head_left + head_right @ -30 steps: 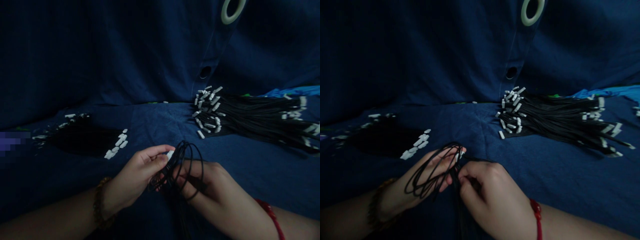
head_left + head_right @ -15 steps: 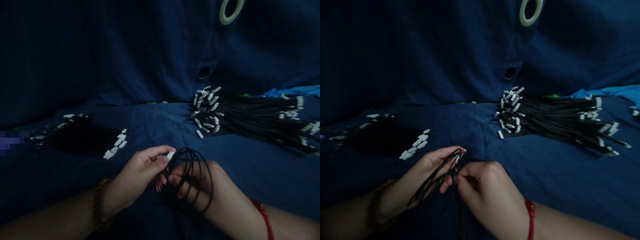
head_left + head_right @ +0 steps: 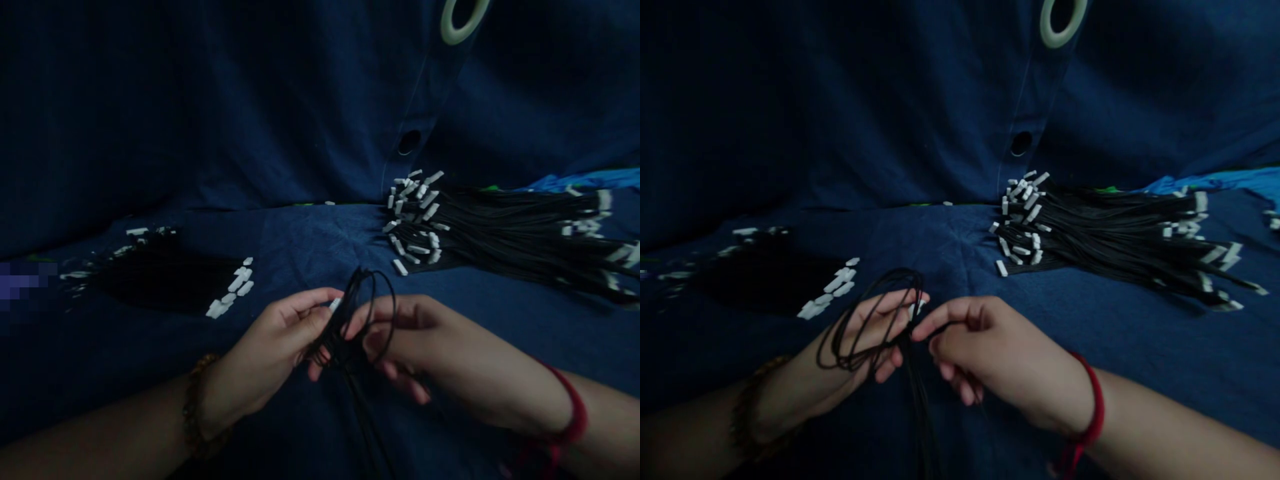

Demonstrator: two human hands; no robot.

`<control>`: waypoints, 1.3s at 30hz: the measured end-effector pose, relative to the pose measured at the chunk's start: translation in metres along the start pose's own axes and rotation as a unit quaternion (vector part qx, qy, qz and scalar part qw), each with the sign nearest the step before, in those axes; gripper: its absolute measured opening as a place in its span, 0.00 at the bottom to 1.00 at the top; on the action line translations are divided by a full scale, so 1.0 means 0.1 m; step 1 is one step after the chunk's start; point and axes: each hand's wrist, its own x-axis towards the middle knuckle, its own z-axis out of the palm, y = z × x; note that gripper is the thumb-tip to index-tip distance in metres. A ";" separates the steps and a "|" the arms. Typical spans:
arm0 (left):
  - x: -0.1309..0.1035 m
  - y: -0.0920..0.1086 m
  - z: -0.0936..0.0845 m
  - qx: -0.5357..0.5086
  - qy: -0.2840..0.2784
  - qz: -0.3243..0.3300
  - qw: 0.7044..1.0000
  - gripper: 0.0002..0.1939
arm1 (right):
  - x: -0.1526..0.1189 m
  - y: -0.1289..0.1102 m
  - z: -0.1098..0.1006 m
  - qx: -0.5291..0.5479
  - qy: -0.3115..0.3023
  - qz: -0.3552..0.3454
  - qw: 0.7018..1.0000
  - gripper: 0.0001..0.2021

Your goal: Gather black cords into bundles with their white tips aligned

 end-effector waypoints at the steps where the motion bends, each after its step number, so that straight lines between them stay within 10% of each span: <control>1: 0.00 0.00 0.00 -0.005 0.004 0.007 1.000 0.15 | 0.01 -0.01 -0.05 0.064 -0.033 -0.009 0.997 0.08; 8: 0.00 -0.05 -0.02 -0.029 0.040 0.028 0.998 0.13 | 0.11 -0.01 -0.36 0.229 -0.012 -0.176 0.957 0.06; 16: -0.02 -0.04 -0.01 -0.049 0.046 0.028 0.997 0.13 | 0.09 -0.03 -0.37 0.044 0.001 -0.272 0.961 0.07; 22: -0.01 -0.05 -0.02 -0.038 0.037 0.029 0.998 0.12 | 0.12 -0.03 -0.44 -0.021 0.146 -0.431 0.890 0.06; 31: -0.05 -0.04 -0.01 -0.032 0.029 0.057 0.997 0.11 | 0.00 -0.51 -0.42 0.276 0.228 -0.305 0.882 0.19; 39: -0.01 -0.03 -0.06 -0.044 0.022 -0.001 0.999 0.13 | -0.25 -0.02 0.09 -0.042 0.053 -0.208 0.976 0.08</control>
